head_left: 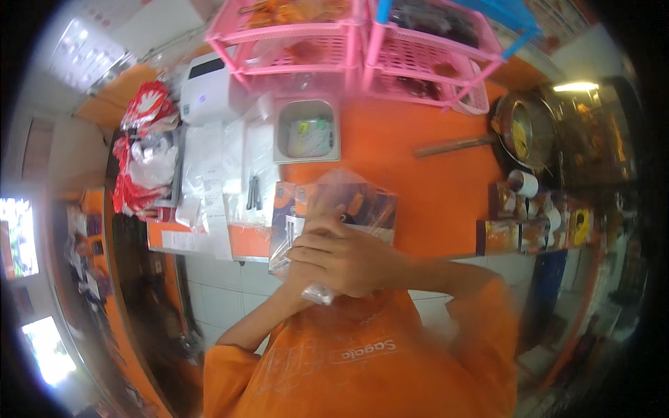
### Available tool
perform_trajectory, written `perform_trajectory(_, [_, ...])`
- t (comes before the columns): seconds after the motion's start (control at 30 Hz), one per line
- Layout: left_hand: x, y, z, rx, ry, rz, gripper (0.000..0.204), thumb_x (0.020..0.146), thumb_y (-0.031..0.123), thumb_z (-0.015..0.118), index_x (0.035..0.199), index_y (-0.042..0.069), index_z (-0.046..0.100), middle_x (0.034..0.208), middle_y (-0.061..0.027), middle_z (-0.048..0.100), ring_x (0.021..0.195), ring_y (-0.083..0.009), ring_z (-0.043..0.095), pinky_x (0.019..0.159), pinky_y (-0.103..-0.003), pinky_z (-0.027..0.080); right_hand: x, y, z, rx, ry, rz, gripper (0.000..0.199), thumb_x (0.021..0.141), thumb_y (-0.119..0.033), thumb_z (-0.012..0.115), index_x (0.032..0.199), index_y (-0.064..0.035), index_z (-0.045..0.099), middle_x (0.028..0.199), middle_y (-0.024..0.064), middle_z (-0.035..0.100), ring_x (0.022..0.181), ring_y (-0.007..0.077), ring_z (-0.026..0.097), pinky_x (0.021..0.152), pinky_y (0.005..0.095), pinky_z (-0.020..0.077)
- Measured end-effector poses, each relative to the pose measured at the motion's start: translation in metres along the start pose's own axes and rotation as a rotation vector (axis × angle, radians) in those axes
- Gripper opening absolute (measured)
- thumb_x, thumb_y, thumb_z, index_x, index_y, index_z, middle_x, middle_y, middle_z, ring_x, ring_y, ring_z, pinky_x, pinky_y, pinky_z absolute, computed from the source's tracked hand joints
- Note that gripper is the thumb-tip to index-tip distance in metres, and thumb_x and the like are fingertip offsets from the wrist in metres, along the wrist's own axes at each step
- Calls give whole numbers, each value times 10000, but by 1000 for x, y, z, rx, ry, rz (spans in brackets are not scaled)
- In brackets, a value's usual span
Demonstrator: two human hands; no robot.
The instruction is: The person packs food items into plastic bags at a counter, places receipts into the bags, and hands the completed orders through a service window. The person also handles printed receipts and stacks them on the counter.
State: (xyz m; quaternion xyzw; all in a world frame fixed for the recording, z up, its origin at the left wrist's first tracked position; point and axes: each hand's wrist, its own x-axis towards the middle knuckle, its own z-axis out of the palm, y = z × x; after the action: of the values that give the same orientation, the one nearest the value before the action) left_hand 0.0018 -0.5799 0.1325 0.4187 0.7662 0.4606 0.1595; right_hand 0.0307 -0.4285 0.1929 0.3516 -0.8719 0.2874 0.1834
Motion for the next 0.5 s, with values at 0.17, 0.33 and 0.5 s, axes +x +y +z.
perform_trajectory(0.17, [15,-22,-6,87,-132,34,560,697,317,814,1154,87,586,1210,-168,513,1123,-368,454,926,-491,389,2,10,23,-53,-109,-83,204,825,-235,629,896,-69,724,1012,89,713,999,237,652,1002,442,442])
perform_trajectory(0.33, [20,-29,-15,136,-218,50,429,690,290,790,1030,94,619,1054,-122,571,949,-329,533,796,-452,440,19,13,14,-81,-187,-36,167,812,-244,661,842,-89,714,934,73,717,922,220,672,886,457,489])
perform_trajectory(0.5, [28,-43,-32,116,-374,22,300,682,263,766,906,100,651,897,-75,628,774,-289,612,667,-413,491,-22,37,-81,398,-333,441,273,879,-248,716,1064,-48,724,1046,79,730,976,290,681,853,429,546])
